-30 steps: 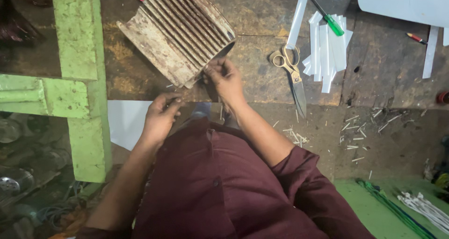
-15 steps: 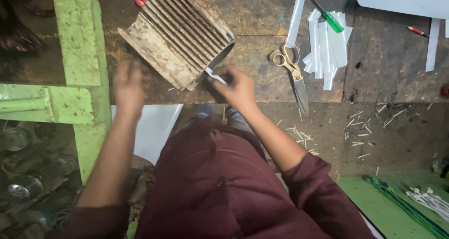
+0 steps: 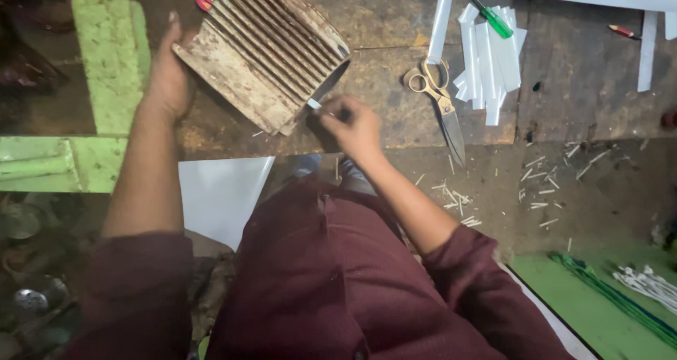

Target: The person cuts white plastic strips with scissors and folds and inserts the strips into the slots of a finned metal housing on the workbench, working through the strips one at a time. They occasionally set the housing upright and take breaks holding a cup.

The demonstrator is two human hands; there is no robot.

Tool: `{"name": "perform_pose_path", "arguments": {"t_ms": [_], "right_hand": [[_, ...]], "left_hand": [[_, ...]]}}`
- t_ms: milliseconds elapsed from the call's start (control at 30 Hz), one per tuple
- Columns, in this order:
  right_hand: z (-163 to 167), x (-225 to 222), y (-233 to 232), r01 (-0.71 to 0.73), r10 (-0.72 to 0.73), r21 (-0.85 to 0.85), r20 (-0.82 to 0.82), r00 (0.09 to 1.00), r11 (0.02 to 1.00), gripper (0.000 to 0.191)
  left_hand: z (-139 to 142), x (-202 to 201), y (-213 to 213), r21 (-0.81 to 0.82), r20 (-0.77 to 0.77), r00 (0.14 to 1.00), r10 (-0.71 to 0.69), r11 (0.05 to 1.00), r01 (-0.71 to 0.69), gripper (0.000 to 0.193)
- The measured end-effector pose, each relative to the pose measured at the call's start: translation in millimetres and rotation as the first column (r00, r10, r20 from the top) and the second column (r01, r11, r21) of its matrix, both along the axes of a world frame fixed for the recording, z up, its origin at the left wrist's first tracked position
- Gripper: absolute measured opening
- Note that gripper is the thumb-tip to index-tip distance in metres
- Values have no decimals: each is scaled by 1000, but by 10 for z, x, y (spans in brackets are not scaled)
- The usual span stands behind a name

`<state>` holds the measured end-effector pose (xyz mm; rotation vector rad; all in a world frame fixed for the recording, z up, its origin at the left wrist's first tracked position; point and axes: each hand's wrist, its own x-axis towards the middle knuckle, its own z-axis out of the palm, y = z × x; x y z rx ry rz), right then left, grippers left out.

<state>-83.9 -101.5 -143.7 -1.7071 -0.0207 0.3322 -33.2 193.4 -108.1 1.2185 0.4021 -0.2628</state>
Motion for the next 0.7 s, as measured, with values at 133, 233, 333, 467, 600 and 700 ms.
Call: {"name": "perform_pose_path", "arguments": {"t_ms": [133,233,333,467,600,700], "right_hand": [[11,33,110,24,-12,-97,117,993,995,10],[27,4,113,48,-40,-64,123,992,997,20],[3,-12,81,52,-28,-121,186,982,991,11],[-68,27,103,49,-31,-86,204,978,995,19],[-89,39,119,110,-58,-165,291,955,980,32],[-37,80,112,128,-64,-309,209,976,942,41]], "left_hand": [[29,52,-7,147,-100,995,-17,989,31,80],[37,93,0,-17,-106,989,-106,994,105,80],[0,85,28,-8,-86,983,-162,987,162,81],[-74,87,79,72,-155,977,-145,985,157,80],[-77,80,67,148,-165,986,-10,988,35,77],[38,38,-12,324,-220,975,-9,942,82,75]]}}
